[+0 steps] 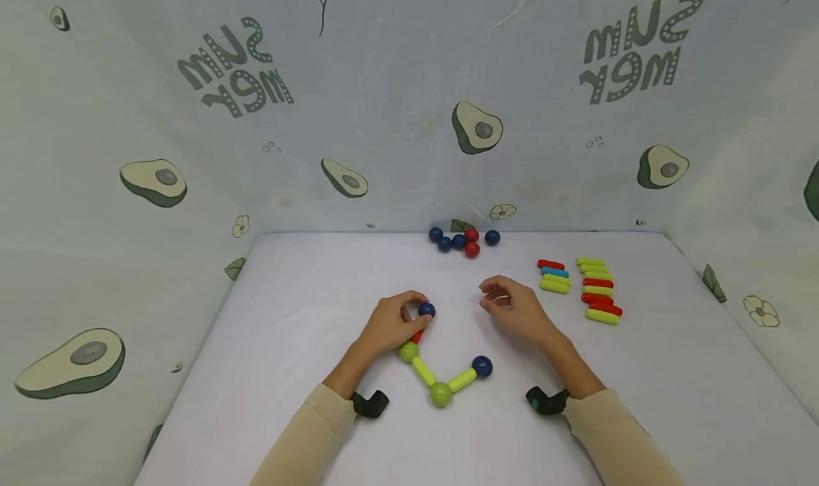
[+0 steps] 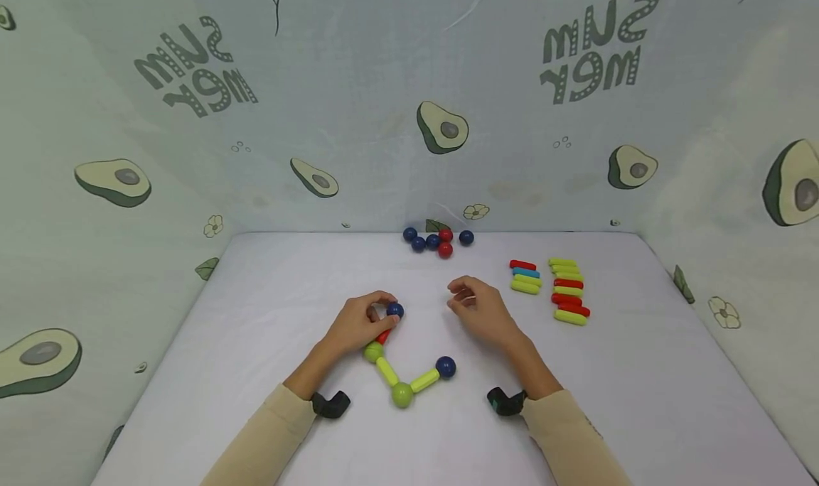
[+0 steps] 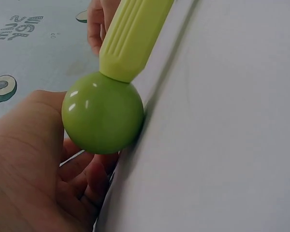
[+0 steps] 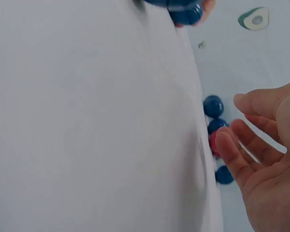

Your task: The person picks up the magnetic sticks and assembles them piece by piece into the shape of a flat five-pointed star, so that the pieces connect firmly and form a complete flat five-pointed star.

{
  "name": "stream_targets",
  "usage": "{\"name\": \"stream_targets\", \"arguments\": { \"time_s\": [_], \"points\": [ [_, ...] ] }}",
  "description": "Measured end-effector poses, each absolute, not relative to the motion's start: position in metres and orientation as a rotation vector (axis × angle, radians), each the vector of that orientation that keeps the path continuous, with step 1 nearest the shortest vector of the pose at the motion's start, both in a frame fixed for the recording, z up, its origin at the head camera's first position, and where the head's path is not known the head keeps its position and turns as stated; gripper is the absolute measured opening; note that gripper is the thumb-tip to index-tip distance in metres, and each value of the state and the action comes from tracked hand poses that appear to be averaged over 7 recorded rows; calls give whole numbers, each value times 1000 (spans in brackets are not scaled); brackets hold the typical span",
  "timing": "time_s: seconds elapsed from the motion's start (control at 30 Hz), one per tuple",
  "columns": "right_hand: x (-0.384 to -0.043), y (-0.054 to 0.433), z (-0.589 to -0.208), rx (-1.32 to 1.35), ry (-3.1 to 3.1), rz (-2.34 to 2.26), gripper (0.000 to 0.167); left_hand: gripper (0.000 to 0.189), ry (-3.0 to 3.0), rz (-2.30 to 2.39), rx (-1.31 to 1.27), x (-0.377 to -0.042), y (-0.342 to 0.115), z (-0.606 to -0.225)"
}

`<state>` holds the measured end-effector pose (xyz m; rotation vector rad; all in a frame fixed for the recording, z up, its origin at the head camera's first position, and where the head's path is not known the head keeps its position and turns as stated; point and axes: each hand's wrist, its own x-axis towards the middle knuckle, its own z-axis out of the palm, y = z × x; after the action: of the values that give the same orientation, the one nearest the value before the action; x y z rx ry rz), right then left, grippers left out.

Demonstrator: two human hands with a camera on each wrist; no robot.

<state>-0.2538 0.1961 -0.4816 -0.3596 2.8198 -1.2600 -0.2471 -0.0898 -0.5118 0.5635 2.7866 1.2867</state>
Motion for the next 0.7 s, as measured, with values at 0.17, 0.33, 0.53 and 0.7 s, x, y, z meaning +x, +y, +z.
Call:
{"name": "stream_targets", "arguments": {
  "time_s": [0.17,0.33,0.53,0.7],
  "points": [
    [-254,237,-477,-244,2964,-1155,34,33,2756,1318,551,-247,-90,-514],
    [-253,268,-471,-192,3087,-1077,36,33,2756,1317,548,-247,-90,-516],
    [-254,287,-472,-151,3133,-986,41,35,2753,1318,580,-248,-93,-519],
    [-256,292,-479,-161,3137,-878,46,35,2733,1366,575,-248,-95,-519]
  ]
}}
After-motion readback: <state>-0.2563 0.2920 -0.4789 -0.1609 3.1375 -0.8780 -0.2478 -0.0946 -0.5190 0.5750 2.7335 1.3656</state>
